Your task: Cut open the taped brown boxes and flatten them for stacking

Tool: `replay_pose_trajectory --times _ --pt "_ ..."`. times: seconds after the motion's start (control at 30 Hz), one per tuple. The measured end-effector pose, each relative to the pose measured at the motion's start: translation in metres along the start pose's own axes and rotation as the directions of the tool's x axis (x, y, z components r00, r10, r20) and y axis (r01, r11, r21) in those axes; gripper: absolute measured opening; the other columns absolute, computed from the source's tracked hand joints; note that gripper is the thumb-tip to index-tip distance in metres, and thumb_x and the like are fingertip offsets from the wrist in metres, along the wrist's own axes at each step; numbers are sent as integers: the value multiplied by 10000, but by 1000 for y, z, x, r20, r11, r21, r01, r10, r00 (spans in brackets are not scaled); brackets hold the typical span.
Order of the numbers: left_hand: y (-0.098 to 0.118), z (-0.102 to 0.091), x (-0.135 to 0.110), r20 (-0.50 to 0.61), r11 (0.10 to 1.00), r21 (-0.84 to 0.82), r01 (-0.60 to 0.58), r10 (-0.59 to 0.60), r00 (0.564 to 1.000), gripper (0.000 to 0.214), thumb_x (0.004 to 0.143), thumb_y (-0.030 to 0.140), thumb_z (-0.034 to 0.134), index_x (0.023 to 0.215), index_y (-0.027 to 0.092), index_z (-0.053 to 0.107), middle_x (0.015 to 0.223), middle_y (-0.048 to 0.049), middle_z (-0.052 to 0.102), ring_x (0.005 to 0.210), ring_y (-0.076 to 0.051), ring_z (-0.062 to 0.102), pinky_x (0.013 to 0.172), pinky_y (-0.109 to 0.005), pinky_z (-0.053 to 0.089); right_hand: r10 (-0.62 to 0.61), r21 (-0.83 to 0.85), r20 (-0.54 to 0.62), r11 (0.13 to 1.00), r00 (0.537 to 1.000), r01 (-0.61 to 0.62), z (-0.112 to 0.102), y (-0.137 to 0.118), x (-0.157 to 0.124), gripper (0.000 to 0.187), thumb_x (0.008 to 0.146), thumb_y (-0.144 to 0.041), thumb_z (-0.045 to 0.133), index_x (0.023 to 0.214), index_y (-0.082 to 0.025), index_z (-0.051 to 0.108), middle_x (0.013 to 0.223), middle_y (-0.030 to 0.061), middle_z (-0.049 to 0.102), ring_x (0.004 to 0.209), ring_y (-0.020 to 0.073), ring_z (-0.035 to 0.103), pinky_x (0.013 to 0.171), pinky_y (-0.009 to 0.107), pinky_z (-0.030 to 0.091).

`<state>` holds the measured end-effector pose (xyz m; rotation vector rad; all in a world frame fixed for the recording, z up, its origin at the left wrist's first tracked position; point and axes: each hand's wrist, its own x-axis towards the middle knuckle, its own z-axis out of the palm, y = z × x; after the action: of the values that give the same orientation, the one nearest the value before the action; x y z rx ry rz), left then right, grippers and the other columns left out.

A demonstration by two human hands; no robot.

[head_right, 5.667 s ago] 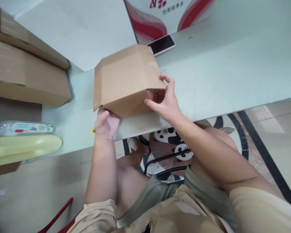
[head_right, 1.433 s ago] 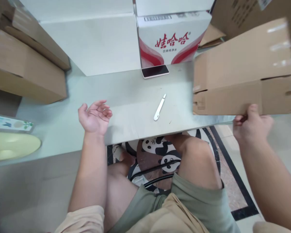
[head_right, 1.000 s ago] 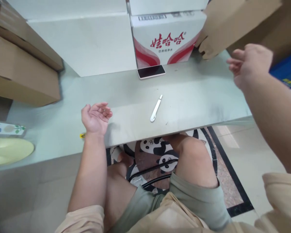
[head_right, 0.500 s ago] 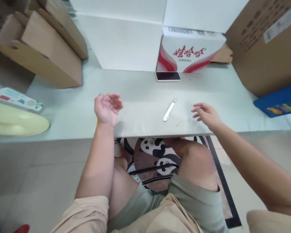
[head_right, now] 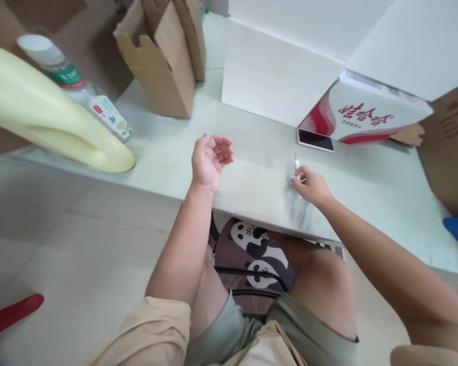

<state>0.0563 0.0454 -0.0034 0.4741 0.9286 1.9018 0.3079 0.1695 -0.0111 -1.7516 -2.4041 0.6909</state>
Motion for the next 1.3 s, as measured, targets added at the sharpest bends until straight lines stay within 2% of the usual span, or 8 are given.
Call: replay_pose_trajectory --times 0.17,0.3,0.4,0.5,0.63,0.87,1.07,1.3 --pt "7 -11 1 -9 999 -6 -36 36 999 543 922 639 450 753 175 675 673 -29 658 553 -95 593 564 -235 454 -107 504 45 861 993 69 11 -104 37 323 758 -171 615 949 -262 371 714 -69 620 508 116 596 463 223 459" --pt "13 -17 2 -76 998 -16 -53 51 996 536 940 622 429 743 180 662 668 -25 646 553 -91 587 574 -233 460 -240 567 -36 794 970 218 10 -213 61 185 811 -90 556 808 -230 436 491 -106 417 361 60 403 340 141 292" --pt "16 -18 2 -104 998 -14 -59 58 993 542 952 614 412 725 185 654 653 -22 631 556 -92 581 586 -236 468 -334 595 -26 752 942 283 9 -286 70 309 922 -222 508 635 -203 396 444 -82 323 358 35 379 361 121 327" --pt "15 -16 3 -94 998 -7 -62 61 994 538 951 609 419 703 188 645 636 -21 618 552 -95 565 585 -246 460 -440 583 -57 714 896 388 11 -342 73 227 972 -241 396 871 -134 569 510 -86 369 488 45 585 525 165 481" --pt "13 -13 4 -82 999 10 -33 33 996 519 960 580 408 709 190 643 649 -18 614 567 -96 548 603 -254 452 -424 554 36 762 905 335 16 -381 73 436 931 -140 390 1319 -289 519 646 -85 516 663 174 736 507 239 517" --pt "12 -17 1 -87 1000 20 -22 24 996 499 977 511 377 712 188 649 629 -21 617 561 -100 555 598 -257 456 -378 558 130 792 917 248 24 -352 81 531 940 -136 330 1452 -252 412 835 -69 614 583 44 681 573 202 500" --pt "7 -14 2 -164 996 -28 -84 79 983 471 961 515 405 688 186 603 592 -6 565 537 -99 538 572 -255 437 -294 836 85 541 952 93 19 -279 82 325 939 -184 472 1245 -257 555 1068 -1 719 434 89 619 376 174 371" --pt "1 -17 6 -446 913 197 -357 408 797 368 932 443 435 648 212 476 565 21 427 537 -107 451 580 -265 364 -185 925 -149 322 971 203 -8 -163 34 119 790 -209 524 880 -231 597 784 2 671 447 86 495 413 221 353"
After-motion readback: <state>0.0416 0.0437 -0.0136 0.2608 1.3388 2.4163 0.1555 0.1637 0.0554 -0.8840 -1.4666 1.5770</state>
